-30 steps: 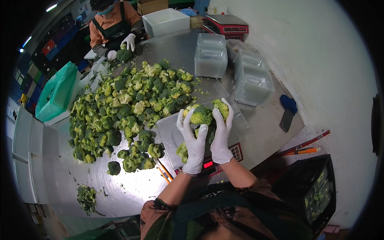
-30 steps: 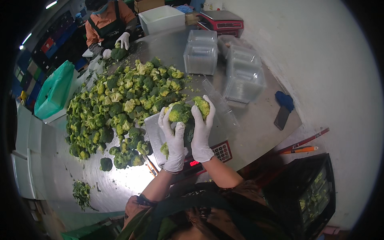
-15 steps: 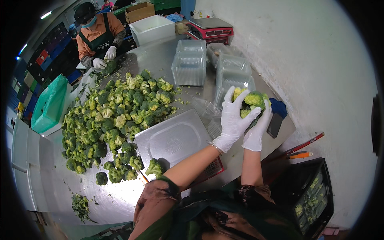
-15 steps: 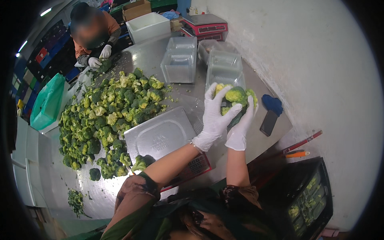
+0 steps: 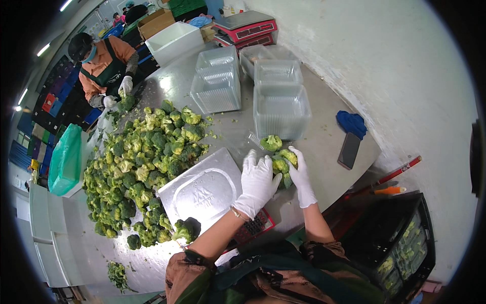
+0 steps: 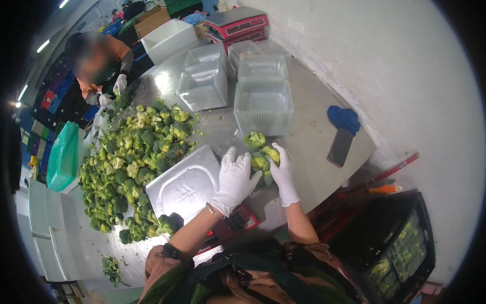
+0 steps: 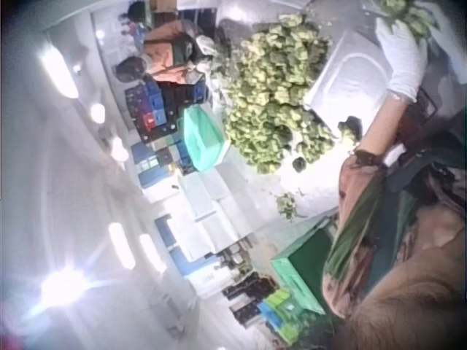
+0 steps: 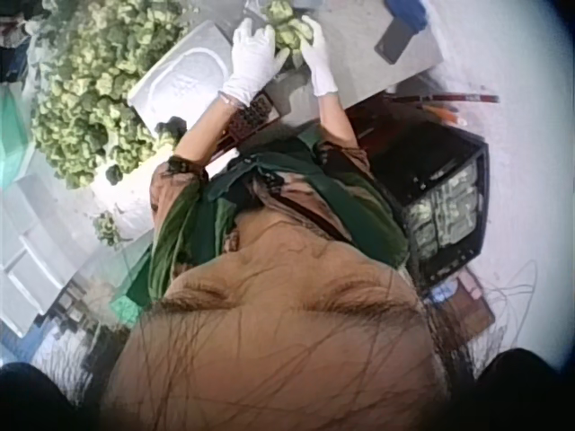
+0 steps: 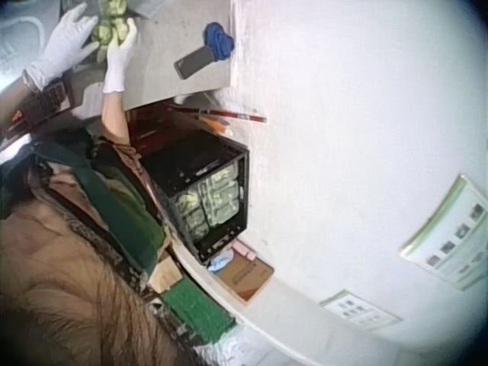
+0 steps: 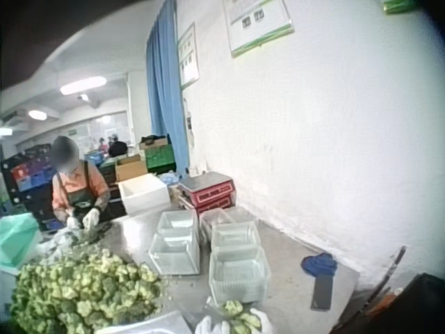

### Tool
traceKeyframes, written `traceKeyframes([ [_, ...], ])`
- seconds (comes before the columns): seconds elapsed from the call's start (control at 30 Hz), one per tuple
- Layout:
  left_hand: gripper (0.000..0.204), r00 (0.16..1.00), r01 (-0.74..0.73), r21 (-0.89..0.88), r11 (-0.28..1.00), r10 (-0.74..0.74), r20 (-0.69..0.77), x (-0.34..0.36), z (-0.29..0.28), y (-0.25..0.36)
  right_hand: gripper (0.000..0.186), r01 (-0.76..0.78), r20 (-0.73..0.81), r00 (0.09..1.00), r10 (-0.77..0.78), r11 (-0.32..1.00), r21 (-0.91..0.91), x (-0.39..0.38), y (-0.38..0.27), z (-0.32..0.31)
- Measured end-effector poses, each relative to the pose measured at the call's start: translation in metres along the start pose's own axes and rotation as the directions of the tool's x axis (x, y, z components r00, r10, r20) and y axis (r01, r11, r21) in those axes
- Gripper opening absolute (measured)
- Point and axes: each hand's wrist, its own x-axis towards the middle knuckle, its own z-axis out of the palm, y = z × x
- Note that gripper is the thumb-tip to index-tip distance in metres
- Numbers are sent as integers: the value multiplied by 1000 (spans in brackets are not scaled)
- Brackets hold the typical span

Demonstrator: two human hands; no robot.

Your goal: The person sorts broccoli florets on a metal table, weighs them on a digital scale, and places them into plastic containers which are then moved into a black crate.

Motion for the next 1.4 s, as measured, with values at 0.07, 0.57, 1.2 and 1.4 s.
traceKeyframes([
  [0.07, 61, 998, 65, 46, 997, -65, -12, -7, -8, 5, 49, -64, 116, 992, 49, 989, 131, 2, -3, -7],
  [0.57, 48, 906, 197, -508, 839, -353, -232, -13, 13, -4, 79, -232, 486, 864, 130, 960, 157, 46, -37, -14],
  [1.2, 45, 897, 230, -412, 882, -356, -260, -152, -85, -141, 62, 455, 518, 786, -339, 884, -111, -49, -161, 117],
  [1.4, 61, 857, 400, -63, 914, -397, -327, -211, -109, -143, 72, 558, 564, 756, -332, 778, -289, -69, -162, 129],
])
